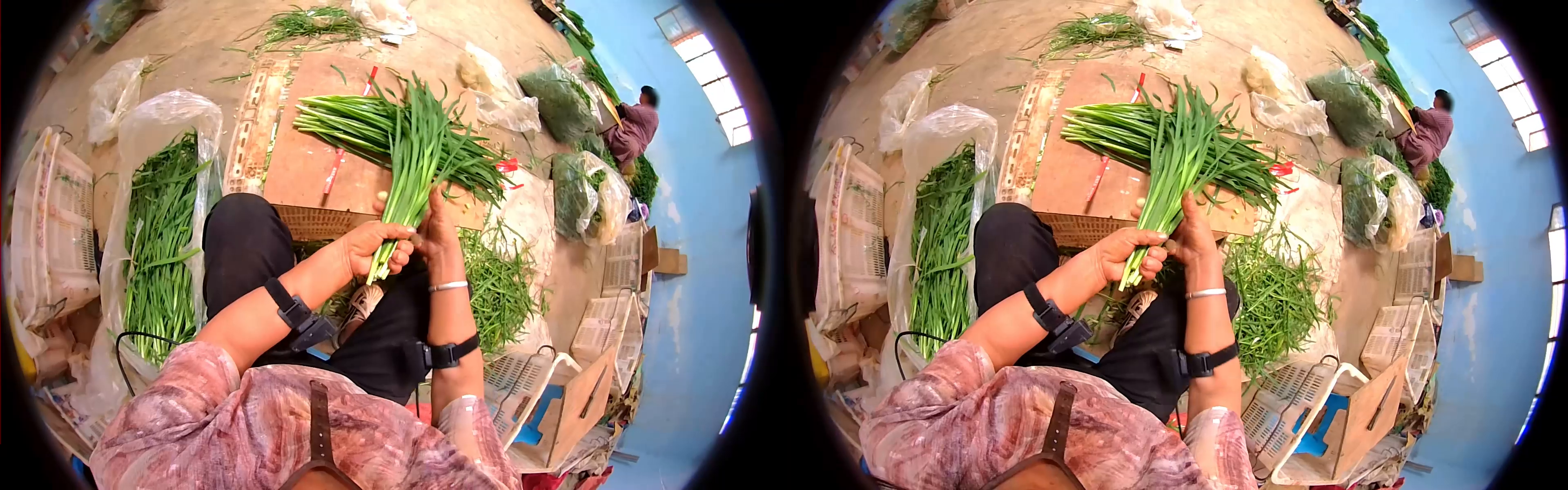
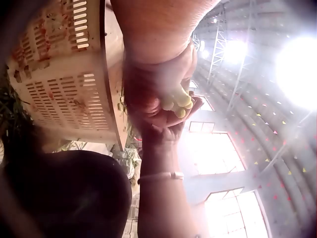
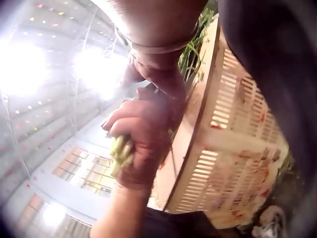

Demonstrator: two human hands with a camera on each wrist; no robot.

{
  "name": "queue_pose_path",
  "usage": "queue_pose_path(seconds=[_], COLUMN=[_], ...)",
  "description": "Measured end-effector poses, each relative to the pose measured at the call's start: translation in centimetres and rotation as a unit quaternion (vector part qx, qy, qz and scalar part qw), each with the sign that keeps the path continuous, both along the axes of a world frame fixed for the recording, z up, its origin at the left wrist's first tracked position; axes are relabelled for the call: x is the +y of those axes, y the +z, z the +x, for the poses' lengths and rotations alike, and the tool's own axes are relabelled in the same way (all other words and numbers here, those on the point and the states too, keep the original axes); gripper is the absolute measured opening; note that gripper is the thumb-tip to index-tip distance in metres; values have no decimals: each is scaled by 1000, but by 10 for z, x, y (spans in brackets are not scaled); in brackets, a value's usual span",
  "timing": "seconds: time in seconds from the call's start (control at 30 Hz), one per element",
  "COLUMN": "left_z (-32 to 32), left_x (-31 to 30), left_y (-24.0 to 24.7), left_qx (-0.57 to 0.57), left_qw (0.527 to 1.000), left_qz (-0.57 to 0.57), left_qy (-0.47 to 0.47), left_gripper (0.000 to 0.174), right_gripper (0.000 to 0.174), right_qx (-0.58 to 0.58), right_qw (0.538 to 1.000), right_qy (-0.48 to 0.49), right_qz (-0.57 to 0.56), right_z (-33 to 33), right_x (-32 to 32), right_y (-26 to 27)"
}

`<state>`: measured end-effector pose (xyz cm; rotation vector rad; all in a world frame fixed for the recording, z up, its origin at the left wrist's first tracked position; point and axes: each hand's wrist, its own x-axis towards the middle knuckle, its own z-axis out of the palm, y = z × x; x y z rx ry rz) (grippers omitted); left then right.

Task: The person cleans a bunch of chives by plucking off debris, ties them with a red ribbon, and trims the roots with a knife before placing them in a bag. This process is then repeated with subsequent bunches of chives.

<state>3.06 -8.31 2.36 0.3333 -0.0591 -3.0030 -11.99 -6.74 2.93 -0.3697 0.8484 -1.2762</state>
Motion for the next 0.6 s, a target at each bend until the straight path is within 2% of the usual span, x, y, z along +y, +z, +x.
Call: queue_pose_path(seconds=[0.07, 0.1, 0.13, 0.17, 0.2, 0.27, 0.33, 0.4, 0.43, 0.47, 0.5, 0.53, 0.57, 0.6], left_z=[3, 4, 4, 2, 3, 7, 8, 19, 20, 19, 19, 17, 9, 10], left_x=[1, 1, -1, -1, -9, -25, -55, -97, -111, -118, -120, -121, -122, -120], left_y=[3, 7, 12, 18, 25, 51, 64, 97, 116, 130, 136, 139, 136, 130], left_qx=[-8, -43, -77, -101, -97, -54, -64, -72, -54, -37, -63, -89, -73, -126], left_qw=[1000, 994, 981, 964, 948, 893, 783, 780, 731, 675, 674, 672, 604, 545], left_qz=[-17, -98, -179, -245, -303, -446, -595, -597, -643, -684, -676, -666, -703, -738], left_qy=[-11, -10, -9, 35, 23, 21, 172, 171, 222, 274, 292, 310, 369, 377], left_gripper=[9, 10, 11, 12, 16, 28, 52, 70, 72, 75, 75, 76, 72, 62], right_gripper=[50, 50, 43, 38, 34, 31, 30, 43, 25, 22, 24, 25, 30, 34], right_qx=[-21, -24, 35, 93, 149, 151, 210, 304, 290, 304, 318, 332, 449, 544], right_qw=[998, 998, 998, 992, 982, 980, 957, 907, 910, 907, 893, 878, 826, 735], right_qy=[49, 50, 32, 14, -4, -14, -20, -62, -61, -34, -32, -30, -44, -72], right_qz=[-15, -14, -49, -82, -114, -133, -199, -284, -290, -291, -317, -344, -339, -398], right_z=[7, 10, 13, 16, 20, 26, 26, 25, 28, 30, 34, 36, 34, 33], right_x=[-15, -19, -22, -24, -26, -32, -42, -60, -62, -66, -74, -81, -86, -90], right_y=[7, 13, 23, 36, 50, 89, 120, 127, 134, 136, 129, 116, 102, 87])
